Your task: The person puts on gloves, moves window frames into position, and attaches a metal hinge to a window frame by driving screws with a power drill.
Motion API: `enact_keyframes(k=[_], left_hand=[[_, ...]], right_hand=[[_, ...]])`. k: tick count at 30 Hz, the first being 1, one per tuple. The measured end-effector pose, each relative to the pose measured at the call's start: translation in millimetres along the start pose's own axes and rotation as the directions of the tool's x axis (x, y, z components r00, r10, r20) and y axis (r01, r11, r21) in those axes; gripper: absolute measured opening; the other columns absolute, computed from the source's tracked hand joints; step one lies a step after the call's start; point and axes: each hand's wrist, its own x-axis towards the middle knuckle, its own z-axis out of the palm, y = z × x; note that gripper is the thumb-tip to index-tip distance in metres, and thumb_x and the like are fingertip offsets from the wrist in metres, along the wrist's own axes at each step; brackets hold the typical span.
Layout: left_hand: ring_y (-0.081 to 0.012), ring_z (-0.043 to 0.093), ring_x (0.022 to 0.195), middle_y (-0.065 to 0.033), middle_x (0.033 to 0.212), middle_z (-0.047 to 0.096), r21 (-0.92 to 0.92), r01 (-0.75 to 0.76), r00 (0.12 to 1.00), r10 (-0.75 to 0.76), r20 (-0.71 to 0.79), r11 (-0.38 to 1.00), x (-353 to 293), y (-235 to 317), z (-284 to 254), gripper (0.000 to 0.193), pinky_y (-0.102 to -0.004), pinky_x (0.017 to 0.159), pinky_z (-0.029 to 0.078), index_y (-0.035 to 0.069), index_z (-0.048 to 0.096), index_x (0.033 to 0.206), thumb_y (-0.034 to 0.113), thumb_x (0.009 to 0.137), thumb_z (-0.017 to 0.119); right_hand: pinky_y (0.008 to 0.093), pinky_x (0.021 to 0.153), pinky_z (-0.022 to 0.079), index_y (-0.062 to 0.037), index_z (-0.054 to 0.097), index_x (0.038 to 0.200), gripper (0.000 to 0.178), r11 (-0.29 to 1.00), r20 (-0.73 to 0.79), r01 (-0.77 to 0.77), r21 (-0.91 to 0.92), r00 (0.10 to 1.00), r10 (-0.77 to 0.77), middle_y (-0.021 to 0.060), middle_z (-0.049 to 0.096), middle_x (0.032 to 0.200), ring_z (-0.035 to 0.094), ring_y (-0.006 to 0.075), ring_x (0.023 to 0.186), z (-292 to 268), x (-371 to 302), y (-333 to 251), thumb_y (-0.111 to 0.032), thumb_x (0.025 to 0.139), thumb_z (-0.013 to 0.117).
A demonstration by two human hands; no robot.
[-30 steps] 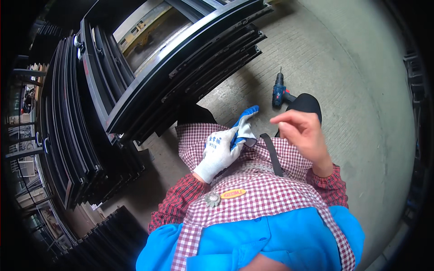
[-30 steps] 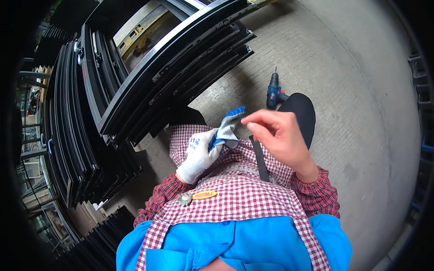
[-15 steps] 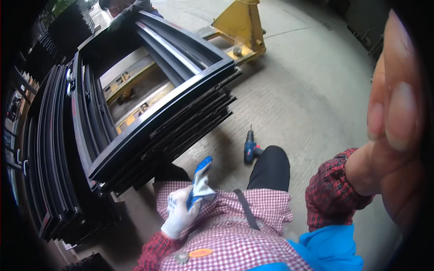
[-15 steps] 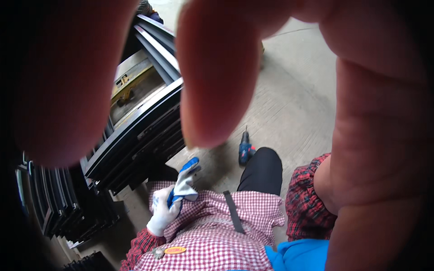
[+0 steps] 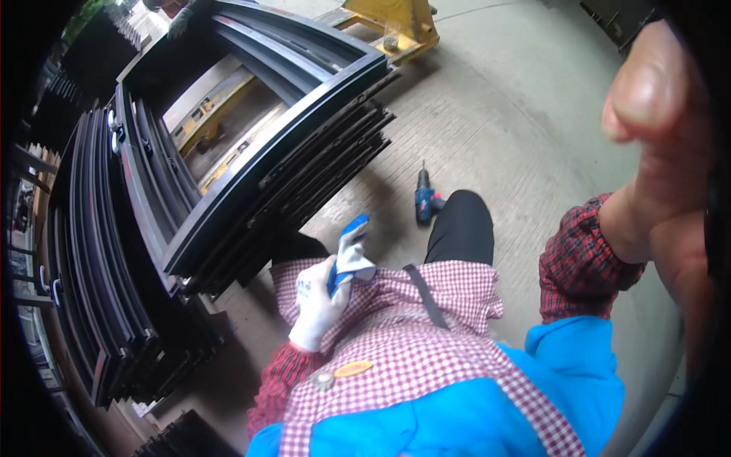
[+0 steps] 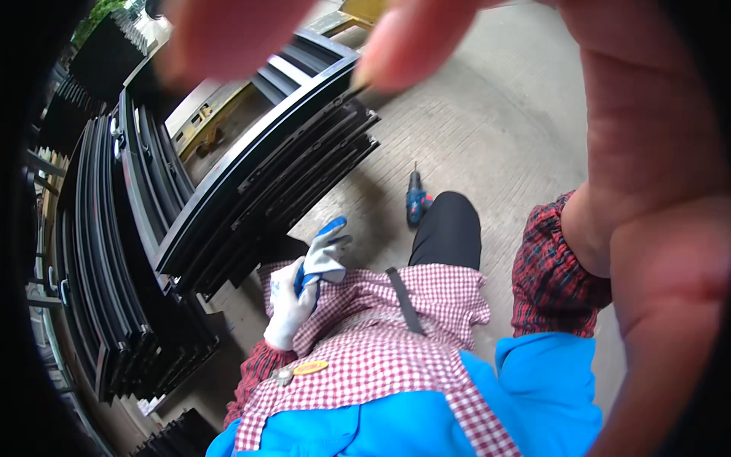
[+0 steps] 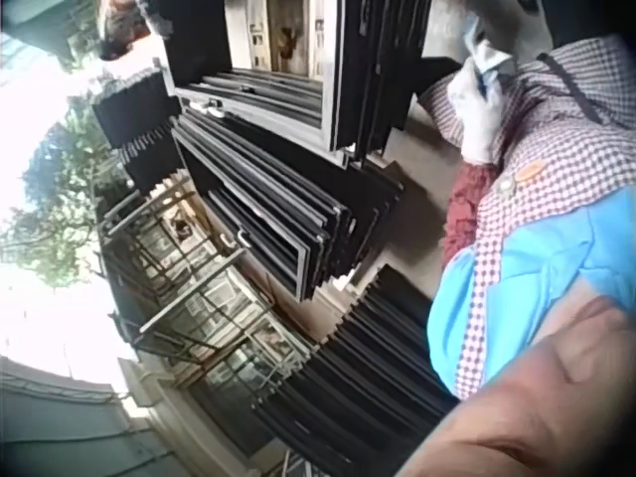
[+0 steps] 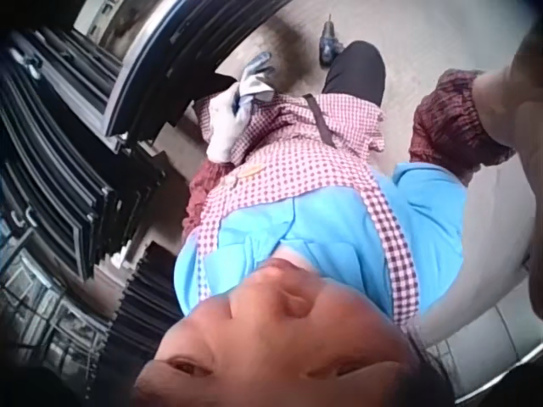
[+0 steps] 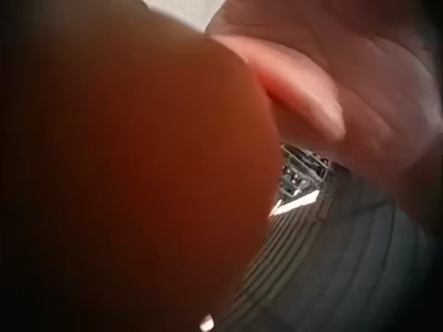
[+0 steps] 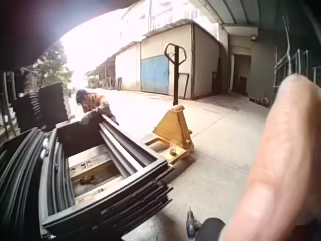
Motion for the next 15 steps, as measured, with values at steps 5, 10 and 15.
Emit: enact_keyframes(k=[5,10,15], left_hand=[[-0.0227,0.048,0.048,-0.0112,0.064,0.058,0.042,-0.006,0.999,0.005,0.033,0.999,14,15,-7,0.021,-0.0318,0.049,0.039,-0.002,0.061,0.090,0.011,0.073,0.059],[-0.0232,0.048,0.050,-0.0124,0.065,0.059,-0.057,0.104,0.984,-0.111,-0.139,0.993,7,4,-5,0.030,-0.0307,0.051,0.041,-0.006,0.062,0.098,0.013,0.075,0.059],[-0.0230,0.050,0.051,-0.0117,0.063,0.059,0.033,0.004,1.000,-0.004,-0.001,0.999,6,13,6,0.027,-0.0321,0.052,0.041,-0.003,0.064,0.091,0.020,0.079,0.057]], right_hand=[[0.0294,0.065,0.042,0.0011,0.062,0.108,0.040,0.996,-0.033,0.094,0.011,0.995,-0.093,0.0123,0.062,0.090,0.051,0.0158,0.070,152,-25,-29,-0.025,0.077,0.065],[0.0311,0.067,0.043,0.0011,0.061,0.109,0.044,0.990,-0.101,0.108,-0.085,0.988,-0.116,0.0130,0.061,0.093,0.051,0.0169,0.074,166,-12,-30,-0.028,0.077,0.065],[0.0327,0.070,0.043,0.0010,0.060,0.111,0.047,0.937,-0.147,0.330,-0.117,0.927,-0.345,0.0137,0.061,0.096,0.052,0.0180,0.077,164,11,-43,-0.030,0.076,0.066]])
